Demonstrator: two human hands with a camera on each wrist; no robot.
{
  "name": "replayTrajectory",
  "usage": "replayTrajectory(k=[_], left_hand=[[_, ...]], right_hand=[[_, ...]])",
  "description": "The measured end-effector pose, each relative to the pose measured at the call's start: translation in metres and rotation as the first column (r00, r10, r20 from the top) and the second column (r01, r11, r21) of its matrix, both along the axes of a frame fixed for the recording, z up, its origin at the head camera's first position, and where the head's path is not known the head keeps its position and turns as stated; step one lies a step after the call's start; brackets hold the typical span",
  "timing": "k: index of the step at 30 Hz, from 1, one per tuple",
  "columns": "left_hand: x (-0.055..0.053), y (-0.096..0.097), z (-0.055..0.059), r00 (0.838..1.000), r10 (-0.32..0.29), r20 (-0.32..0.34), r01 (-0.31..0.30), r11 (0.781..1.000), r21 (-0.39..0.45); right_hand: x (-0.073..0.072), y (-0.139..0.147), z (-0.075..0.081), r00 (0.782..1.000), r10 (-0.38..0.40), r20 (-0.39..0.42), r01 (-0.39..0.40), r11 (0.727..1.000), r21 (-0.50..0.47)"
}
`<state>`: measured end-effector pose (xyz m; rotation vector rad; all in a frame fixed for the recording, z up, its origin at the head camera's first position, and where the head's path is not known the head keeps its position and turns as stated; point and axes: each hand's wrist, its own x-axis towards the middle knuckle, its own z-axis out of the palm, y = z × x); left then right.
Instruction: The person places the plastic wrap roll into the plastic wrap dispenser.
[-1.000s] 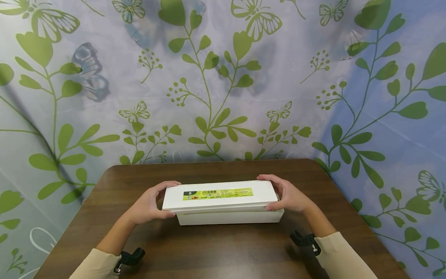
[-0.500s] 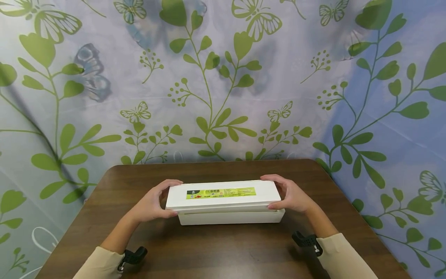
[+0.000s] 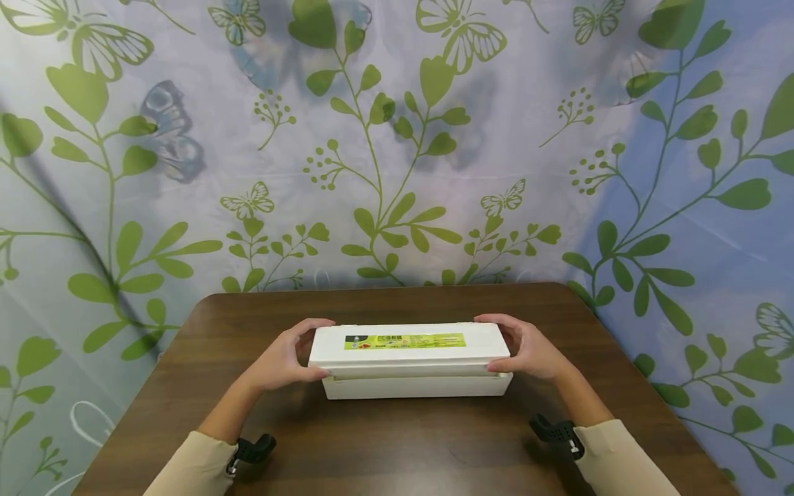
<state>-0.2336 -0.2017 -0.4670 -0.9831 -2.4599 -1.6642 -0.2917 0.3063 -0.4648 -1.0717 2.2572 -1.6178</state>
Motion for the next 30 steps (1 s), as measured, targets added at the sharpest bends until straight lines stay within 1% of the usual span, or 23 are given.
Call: replayTrajectory(k=[3, 6, 10, 14, 18, 23, 30], left_hand=[[0.000, 0.004, -0.001, 1.000, 0.005, 0.026, -0.006, 1.000, 0.022], [0.000, 0.006, -0.003, 0.999, 0.021, 0.035, -0.022, 1.000, 0.015], [0.000, 0.007, -0.007, 0.997, 0.070, 0.025, -0.069, 0.997, -0.034], [-0.001, 0.009, -0.009, 0.993, 0.121, 0.004, -0.120, 0.989, -0.090], [-0.001, 0.009, -0.011, 0.991, 0.134, 0.005, -0.132, 0.985, -0.108], [-0.004, 0.011, -0.014, 0.992, 0.128, 0.015, -0.125, 0.986, -0.106], [-0.006, 0.012, -0.017, 0.990, 0.129, 0.059, -0.123, 0.987, -0.099]], right_hand=[[0.001, 0.002, -0.001, 1.000, -0.011, -0.005, 0.011, 1.000, 0.004], [0.002, 0.003, -0.001, 1.000, -0.020, -0.016, 0.020, 1.000, 0.008], [0.003, 0.004, -0.003, 0.999, -0.034, -0.037, 0.034, 0.999, 0.013], [0.003, 0.005, -0.005, 0.997, -0.051, -0.051, 0.052, 0.999, 0.015], [0.003, 0.005, -0.007, 0.997, -0.059, -0.054, 0.060, 0.998, 0.010], [0.001, 0.007, -0.011, 0.997, -0.060, -0.042, 0.060, 0.998, 0.004], [-0.003, 0.010, -0.018, 0.999, -0.052, 0.004, 0.052, 0.999, -0.005]])
